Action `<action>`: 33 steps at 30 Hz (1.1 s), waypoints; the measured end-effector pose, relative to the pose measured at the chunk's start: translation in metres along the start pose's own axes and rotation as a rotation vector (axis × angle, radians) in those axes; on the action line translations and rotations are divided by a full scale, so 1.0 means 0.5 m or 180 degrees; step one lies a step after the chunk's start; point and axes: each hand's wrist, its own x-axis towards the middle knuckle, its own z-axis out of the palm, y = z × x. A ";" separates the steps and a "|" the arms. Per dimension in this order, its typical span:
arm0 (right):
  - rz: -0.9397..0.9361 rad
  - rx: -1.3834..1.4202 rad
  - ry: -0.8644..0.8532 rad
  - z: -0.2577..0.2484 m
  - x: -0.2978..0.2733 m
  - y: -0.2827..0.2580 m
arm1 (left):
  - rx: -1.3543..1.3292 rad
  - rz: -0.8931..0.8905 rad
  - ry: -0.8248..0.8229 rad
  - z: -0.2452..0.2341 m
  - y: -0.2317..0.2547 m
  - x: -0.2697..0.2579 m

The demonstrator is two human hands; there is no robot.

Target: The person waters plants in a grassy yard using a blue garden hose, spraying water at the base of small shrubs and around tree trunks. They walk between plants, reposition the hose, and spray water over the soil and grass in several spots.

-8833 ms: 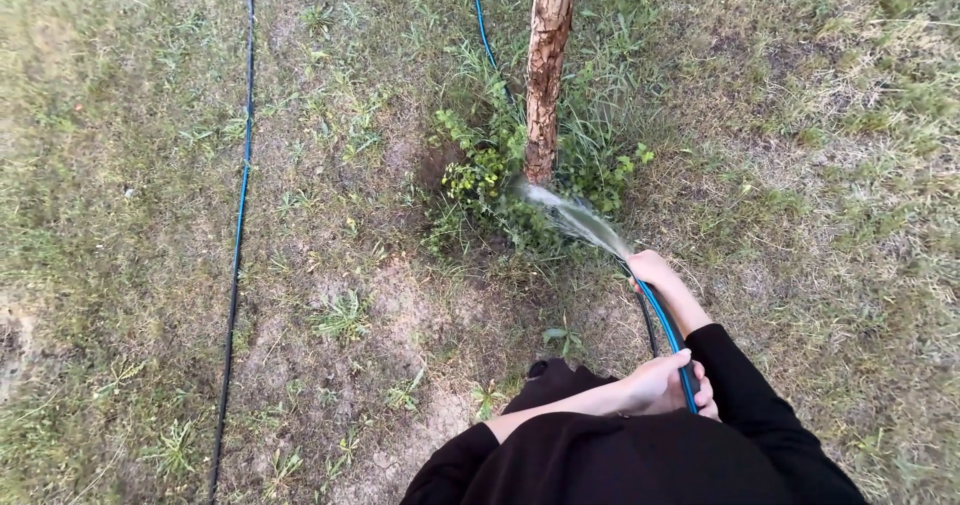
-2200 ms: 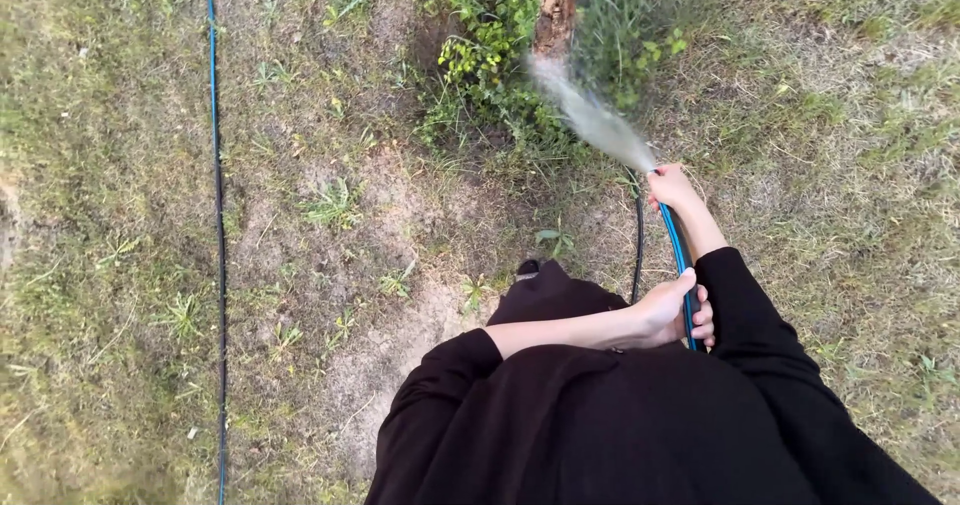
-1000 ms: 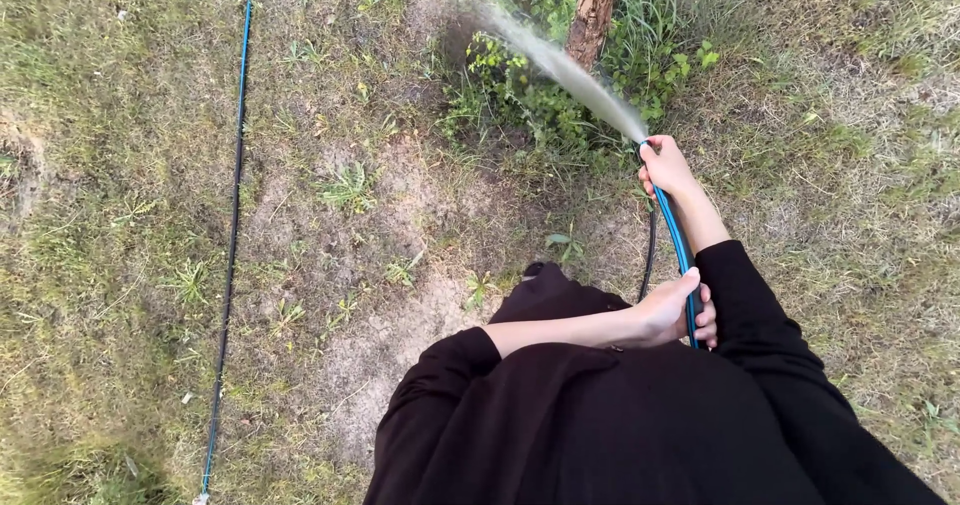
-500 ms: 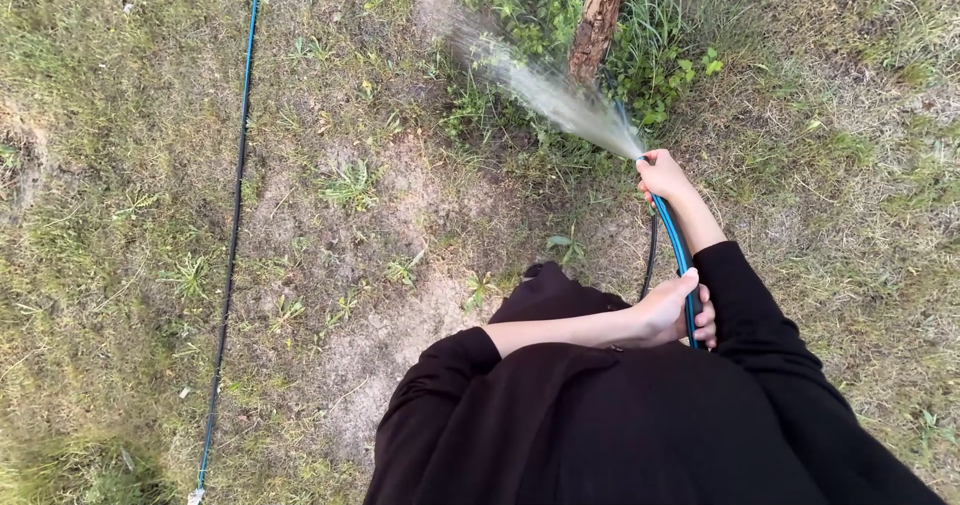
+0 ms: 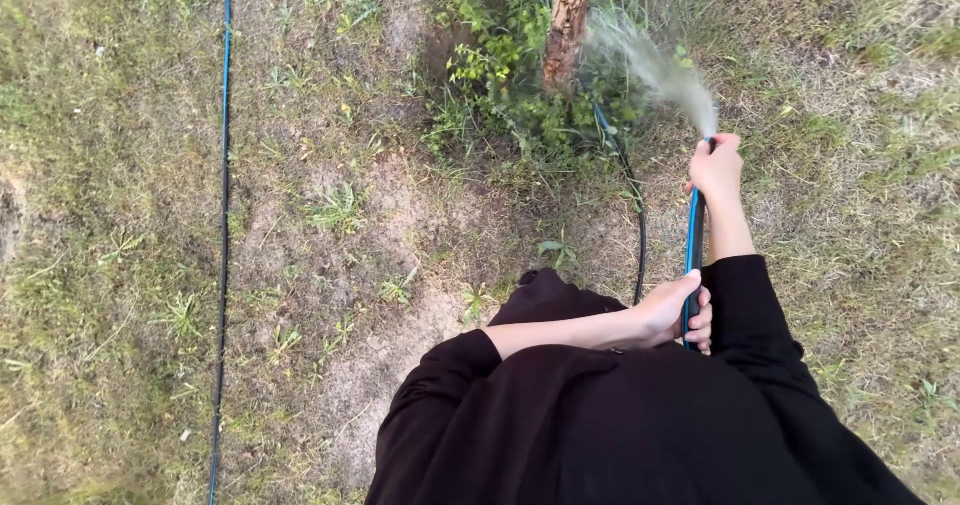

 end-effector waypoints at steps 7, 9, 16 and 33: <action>-0.0061 0.0188 0.0355 -0.042 -0.009 0.011 | 0.0091 -0.0116 -0.0015 -0.001 0.001 0.006; 0.0084 0.0133 0.0368 -0.035 0.003 0.050 | 0.0033 -0.0152 -0.0038 -0.008 -0.002 0.009; 0.0080 0.0226 0.0769 -0.099 -0.006 0.058 | 0.0205 -0.0330 -0.0164 -0.003 -0.008 0.023; 0.0514 0.0227 0.0804 -0.080 -0.001 0.300 | -0.0087 -0.0947 -0.0087 -0.023 -0.049 0.029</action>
